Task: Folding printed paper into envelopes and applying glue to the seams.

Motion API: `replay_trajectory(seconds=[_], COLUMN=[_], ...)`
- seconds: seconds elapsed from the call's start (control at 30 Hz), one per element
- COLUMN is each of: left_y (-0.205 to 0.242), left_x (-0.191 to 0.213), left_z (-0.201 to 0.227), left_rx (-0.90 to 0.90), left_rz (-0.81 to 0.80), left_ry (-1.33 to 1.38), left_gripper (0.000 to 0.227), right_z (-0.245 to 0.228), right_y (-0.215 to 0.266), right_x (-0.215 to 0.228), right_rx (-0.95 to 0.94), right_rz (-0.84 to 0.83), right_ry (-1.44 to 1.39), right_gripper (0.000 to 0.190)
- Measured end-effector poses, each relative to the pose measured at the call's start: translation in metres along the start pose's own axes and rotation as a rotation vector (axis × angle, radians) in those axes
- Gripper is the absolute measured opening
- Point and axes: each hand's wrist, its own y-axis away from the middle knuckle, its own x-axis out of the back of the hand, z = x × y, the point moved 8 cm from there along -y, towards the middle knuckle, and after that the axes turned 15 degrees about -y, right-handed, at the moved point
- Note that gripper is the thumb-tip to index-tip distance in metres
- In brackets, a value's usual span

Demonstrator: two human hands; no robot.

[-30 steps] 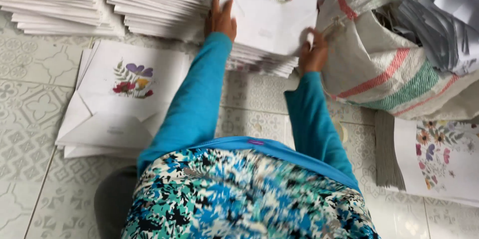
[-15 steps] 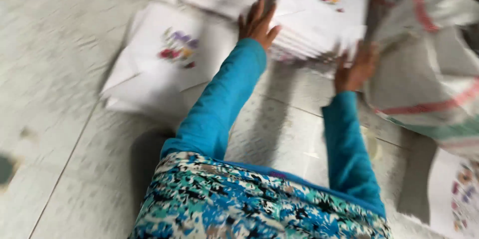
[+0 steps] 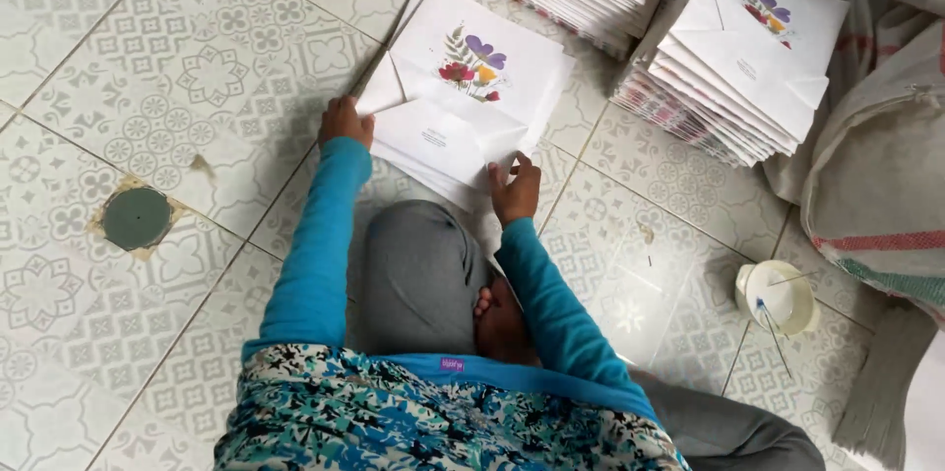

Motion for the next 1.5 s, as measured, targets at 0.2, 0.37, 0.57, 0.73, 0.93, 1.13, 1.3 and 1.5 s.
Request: replay_trajectory(seconds=[0.2,0.37,0.57,0.73,0.93,1.13,1.3,1.5], left_y=[0.053,0.140,0.228,0.237,0.235,0.285,0.325,0.324], left_x=[0.058,0.103,0.012,-0.139,-0.192,-0.130,-0.014,-0.008], left_z=[0.022,0.086,0.232,0.316,0.338,0.344,0.383,0.405], left_rx=[0.017,-0.201,-0.507,-0.638,-0.813,-1.171,-1.226,-1.128], left_rz=[0.211,0.184,-0.264,-0.566,-0.598,-0.698,-0.482,-0.416], left_ry=[0.307,0.577,0.474,0.016,0.034,0.170,-0.549,-0.907], left_gripper=[0.018,0.020,0.037,0.032,0.015,0.057,0.126,0.098], right_z=[-0.027,-0.053,0.005,0.169,0.124,0.123,0.119,0.163], right_y=[0.013,0.075,0.144,0.120,0.118,0.122,0.107,0.108], right_x=[0.047,0.202,0.341,0.366,0.337,0.327,0.321,0.352], right_rx=[-0.065,0.149,-0.160,-0.335,-0.205,-0.337,-0.405,-0.447], right_rz=[0.155,0.102,0.145,0.147,-0.181,-0.458,-0.488,-0.064], right_ry=[-0.232,-0.406,-0.248,0.044,0.635,0.813,0.825,0.393], right_gripper=[0.034,0.037,0.061,0.049,0.074,0.137,0.162,0.112])
